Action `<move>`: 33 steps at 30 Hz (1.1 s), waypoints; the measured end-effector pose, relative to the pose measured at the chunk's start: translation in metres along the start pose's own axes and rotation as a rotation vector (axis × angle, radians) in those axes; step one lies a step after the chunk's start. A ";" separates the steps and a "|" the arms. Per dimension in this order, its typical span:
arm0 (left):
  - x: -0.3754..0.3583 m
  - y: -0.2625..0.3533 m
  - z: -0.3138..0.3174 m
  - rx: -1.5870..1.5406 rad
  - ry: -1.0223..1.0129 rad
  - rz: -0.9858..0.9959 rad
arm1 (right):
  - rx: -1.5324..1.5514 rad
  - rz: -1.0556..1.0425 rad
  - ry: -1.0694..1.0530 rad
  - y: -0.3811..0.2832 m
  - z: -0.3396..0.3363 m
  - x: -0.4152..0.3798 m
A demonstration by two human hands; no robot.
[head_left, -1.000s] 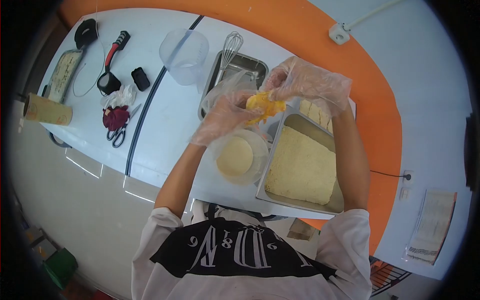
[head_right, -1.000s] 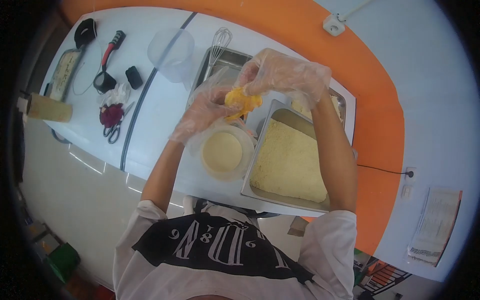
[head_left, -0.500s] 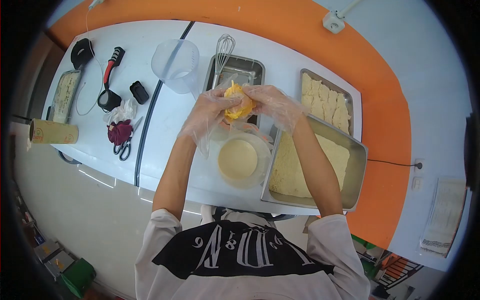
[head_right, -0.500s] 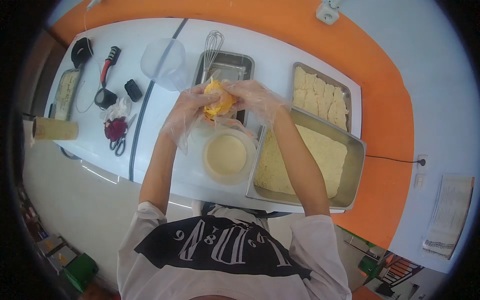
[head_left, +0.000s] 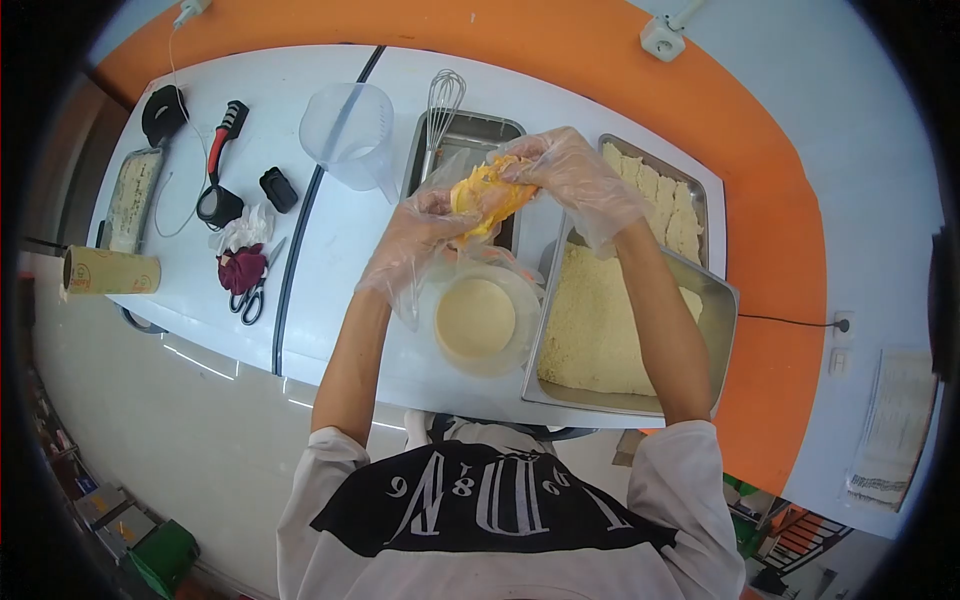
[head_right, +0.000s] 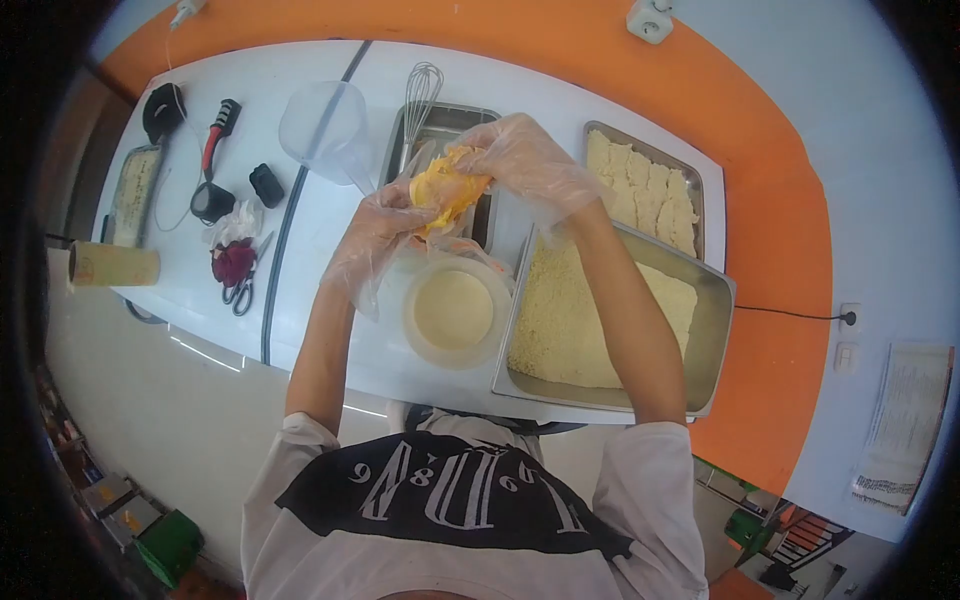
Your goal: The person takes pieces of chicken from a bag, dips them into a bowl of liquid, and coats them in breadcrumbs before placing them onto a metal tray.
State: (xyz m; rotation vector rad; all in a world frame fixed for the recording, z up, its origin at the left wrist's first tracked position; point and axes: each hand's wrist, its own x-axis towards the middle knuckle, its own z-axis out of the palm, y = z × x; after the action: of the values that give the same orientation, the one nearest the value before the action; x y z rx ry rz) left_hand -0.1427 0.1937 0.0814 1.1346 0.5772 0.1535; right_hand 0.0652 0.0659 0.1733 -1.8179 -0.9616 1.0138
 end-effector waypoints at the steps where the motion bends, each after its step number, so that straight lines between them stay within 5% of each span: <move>1: -0.001 -0.001 0.001 -0.001 0.003 0.003 | -0.055 -0.050 0.004 -0.007 -0.001 -0.003; 7: -0.020 -0.019 0.014 -0.059 0.180 0.152 | -0.525 -0.416 0.099 -0.062 0.006 -0.031; 9: -0.032 -0.029 0.018 -0.728 -0.072 0.021 | -0.617 -0.544 0.070 -0.057 0.016 -0.041; 10: -0.037 -0.034 0.020 -0.731 -0.064 0.017 | -0.763 -0.661 -0.026 -0.044 0.025 -0.047; 12: -0.046 -0.043 0.024 -1.166 -0.469 0.010 | -1.020 -0.843 -0.103 -0.033 0.048 -0.072; 15: -0.074 -0.034 0.046 -1.029 -0.143 0.022 | -1.107 -0.949 -0.100 0.001 0.081 -0.108; 20: -0.098 -0.052 0.049 -0.924 -0.134 0.135 | -0.859 -0.972 0.019 0.052 0.096 -0.139; 23: -0.107 -0.042 0.057 -0.780 -0.059 0.145 | -0.704 -0.883 0.008 0.063 0.096 -0.158; 25: -0.109 -0.040 0.059 -0.677 0.013 0.159 | -0.652 -0.706 0.463 0.076 0.113 -0.169; 26: -0.108 -0.043 0.058 -0.648 0.036 0.162 | -0.653 -0.705 0.466 0.082 0.123 -0.168; 28: -0.107 -0.044 0.061 -0.617 0.049 0.160 | 0.465 -0.043 0.463 0.092 0.144 -0.166; 33: -0.111 -0.051 0.069 -0.882 0.034 0.160 | 0.670 0.240 0.407 0.068 0.155 -0.154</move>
State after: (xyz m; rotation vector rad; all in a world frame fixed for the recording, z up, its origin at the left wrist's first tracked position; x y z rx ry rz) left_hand -0.2098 0.0717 0.0960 0.3159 0.3764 0.5105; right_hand -0.1182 -0.0509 0.1009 -1.4880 -0.1218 0.9102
